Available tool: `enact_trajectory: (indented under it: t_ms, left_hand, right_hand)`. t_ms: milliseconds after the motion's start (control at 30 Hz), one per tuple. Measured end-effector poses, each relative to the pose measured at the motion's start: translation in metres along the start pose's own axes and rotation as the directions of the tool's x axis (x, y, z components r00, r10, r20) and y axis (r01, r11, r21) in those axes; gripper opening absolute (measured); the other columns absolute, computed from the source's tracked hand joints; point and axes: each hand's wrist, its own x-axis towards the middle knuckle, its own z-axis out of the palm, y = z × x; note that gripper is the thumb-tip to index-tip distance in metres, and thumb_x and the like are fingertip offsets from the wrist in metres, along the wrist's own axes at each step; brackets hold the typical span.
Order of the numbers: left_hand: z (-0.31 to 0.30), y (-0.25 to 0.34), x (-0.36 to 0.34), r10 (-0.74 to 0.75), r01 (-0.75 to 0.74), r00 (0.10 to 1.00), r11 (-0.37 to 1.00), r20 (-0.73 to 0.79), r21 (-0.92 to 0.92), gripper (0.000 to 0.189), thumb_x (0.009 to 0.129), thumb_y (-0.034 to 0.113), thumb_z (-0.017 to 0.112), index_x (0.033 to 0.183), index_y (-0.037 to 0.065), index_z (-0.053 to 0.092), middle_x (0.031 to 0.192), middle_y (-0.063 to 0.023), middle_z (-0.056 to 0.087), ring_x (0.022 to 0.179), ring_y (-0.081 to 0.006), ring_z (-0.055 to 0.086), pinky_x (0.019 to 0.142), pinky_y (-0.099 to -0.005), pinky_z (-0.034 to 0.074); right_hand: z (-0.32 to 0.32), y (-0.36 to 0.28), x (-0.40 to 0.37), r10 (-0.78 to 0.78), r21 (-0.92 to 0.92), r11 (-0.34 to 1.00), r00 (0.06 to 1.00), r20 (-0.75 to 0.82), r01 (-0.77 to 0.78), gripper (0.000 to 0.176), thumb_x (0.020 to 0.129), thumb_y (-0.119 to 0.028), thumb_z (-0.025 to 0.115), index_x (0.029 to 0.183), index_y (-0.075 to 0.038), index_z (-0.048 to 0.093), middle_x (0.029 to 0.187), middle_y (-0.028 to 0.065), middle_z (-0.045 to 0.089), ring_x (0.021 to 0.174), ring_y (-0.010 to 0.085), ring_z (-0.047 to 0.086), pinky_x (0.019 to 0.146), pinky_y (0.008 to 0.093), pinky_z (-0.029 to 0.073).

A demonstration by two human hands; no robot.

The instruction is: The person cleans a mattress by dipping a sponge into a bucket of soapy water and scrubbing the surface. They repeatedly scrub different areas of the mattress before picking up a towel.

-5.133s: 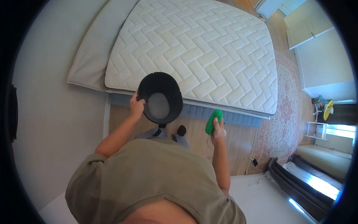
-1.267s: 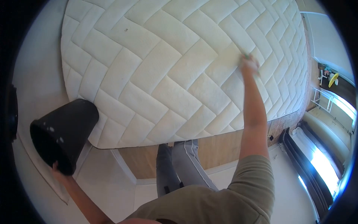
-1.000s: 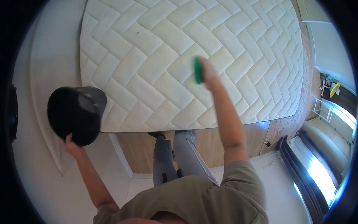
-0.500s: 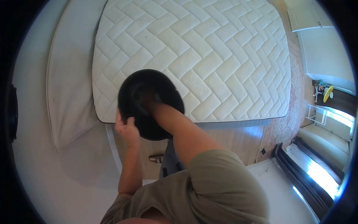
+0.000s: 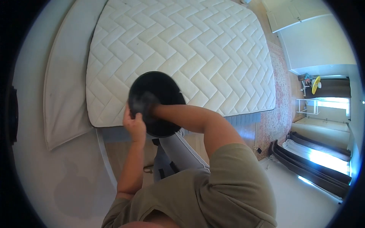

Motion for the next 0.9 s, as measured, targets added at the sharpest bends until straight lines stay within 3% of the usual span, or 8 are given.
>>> enact_trajectory:
  t_ms: [133, 200, 300, 433, 500, 633, 767, 900]
  left_hand:
    - [-0.014, 0.010, 0.024, -0.043, 0.044, 0.996, 0.999, -0.077, 0.008, 0.054, 0.070, -0.014, 0.042, 0.123, -0.008, 0.046, 0.112, -0.0141, 0.056, 0.098, -0.0186, 0.057, 0.086, -0.0271, 0.043]
    - [-0.017, 0.002, 0.035, -0.035, 0.039, 0.992, 0.999, -0.120, 0.038, 0.055, 0.069, -0.014, 0.042, 0.124, -0.007, 0.045, 0.112, -0.0146, 0.057, 0.098, -0.0194, 0.057, 0.087, -0.0273, 0.043]
    - [-0.022, -0.005, 0.058, -0.031, 0.051, 0.983, 0.992, -0.181, 0.112, 0.056, 0.069, -0.014, 0.043, 0.124, -0.008, 0.044, 0.111, -0.0147, 0.057, 0.097, -0.0204, 0.057, 0.086, -0.0274, 0.044]
    - [-0.009, 0.009, 0.093, -0.021, 0.074, 0.967, 0.977, -0.255, 0.198, 0.057, 0.067, -0.012, 0.045, 0.124, -0.006, 0.047, 0.107, -0.0147, 0.059, 0.094, -0.0208, 0.058, 0.084, -0.0285, 0.046]
    - [-0.011, 0.009, 0.110, 0.016, 0.066, 0.956, 0.962, -0.294, 0.266, 0.057, 0.067, -0.012, 0.046, 0.123, -0.005, 0.048, 0.107, -0.0147, 0.059, 0.093, -0.0207, 0.059, 0.084, -0.0288, 0.046]
    - [-0.022, 0.010, 0.154, -0.038, 0.101, 0.885, 0.989, -0.464, 0.110, 0.052, 0.066, -0.011, 0.047, 0.117, -0.004, 0.052, 0.104, -0.0136, 0.060, 0.090, -0.0227, 0.059, 0.081, -0.0302, 0.047]
    - [-0.042, 0.003, 0.176, -0.160, 0.182, 0.808, 0.983, -0.567, -0.017, 0.047, 0.066, -0.009, 0.047, 0.112, -0.004, 0.054, 0.103, -0.0151, 0.060, 0.090, -0.0269, 0.060, 0.080, -0.0337, 0.049]
    - [-0.061, 0.005, 0.178, -0.167, 0.232, 0.775, 0.972, -0.609, 0.029, 0.050, 0.064, -0.001, 0.052, 0.114, -0.004, 0.052, 0.105, -0.0177, 0.058, 0.093, -0.0314, 0.058, 0.082, -0.0378, 0.050]
  right_hand:
    - [-0.118, -0.041, -0.045, 0.025, -0.124, 0.992, 0.978, 0.206, 0.001, 0.037, 0.079, -0.023, 0.052, 0.112, -0.005, 0.057, 0.118, 0.0176, 0.054, 0.120, 0.0309, 0.044, 0.102, 0.0392, 0.029]
    - [-0.086, -0.019, -0.025, 0.120, -0.236, 0.972, 0.883, 0.453, -0.011, 0.029, 0.076, -0.020, 0.056, 0.101, -0.010, 0.066, 0.112, 0.0134, 0.060, 0.117, 0.0307, 0.048, 0.098, 0.0427, 0.031]
    - [-0.132, -0.011, -0.026, 0.060, -0.289, 0.957, 0.968, 0.244, 0.014, 0.030, 0.072, -0.014, 0.061, 0.101, -0.014, 0.066, 0.114, 0.0110, 0.058, 0.109, 0.0260, 0.052, 0.093, 0.0410, 0.034]
    - [-0.187, 0.019, -0.019, 0.045, -0.233, 0.970, 0.899, 0.435, 0.064, 0.033, 0.071, -0.013, 0.061, 0.104, -0.013, 0.063, 0.107, 0.0088, 0.060, 0.107, 0.0230, 0.052, 0.087, 0.0421, 0.036]
    - [-0.198, 0.043, -0.017, 0.017, -0.173, 0.985, 0.994, 0.109, 0.002, 0.039, 0.071, -0.013, 0.062, 0.110, -0.011, 0.058, 0.104, 0.0098, 0.060, 0.108, 0.0234, 0.052, 0.088, 0.0443, 0.035]
    - [-0.229, 0.137, -0.014, -0.126, 0.468, 0.835, 0.929, -0.347, 0.288, 0.036, 0.078, -0.018, 0.061, 0.112, -0.010, 0.050, 0.103, 0.0122, 0.058, 0.105, 0.0274, 0.053, 0.089, 0.0399, 0.040]
    - [-0.177, 0.252, 0.053, 0.209, 0.850, 0.527, 0.968, -0.141, 0.010, 0.040, 0.080, -0.015, 0.060, 0.117, -0.012, 0.045, 0.106, 0.0121, 0.056, 0.096, 0.0211, 0.054, 0.082, 0.0352, 0.044]
    - [-0.093, 0.333, 0.150, 0.395, 0.556, 0.816, 0.854, -0.337, -0.158, 0.039, 0.075, -0.031, 0.065, 0.111, -0.019, 0.054, 0.106, 0.0100, 0.055, 0.104, 0.0291, 0.050, 0.089, 0.0488, 0.037]
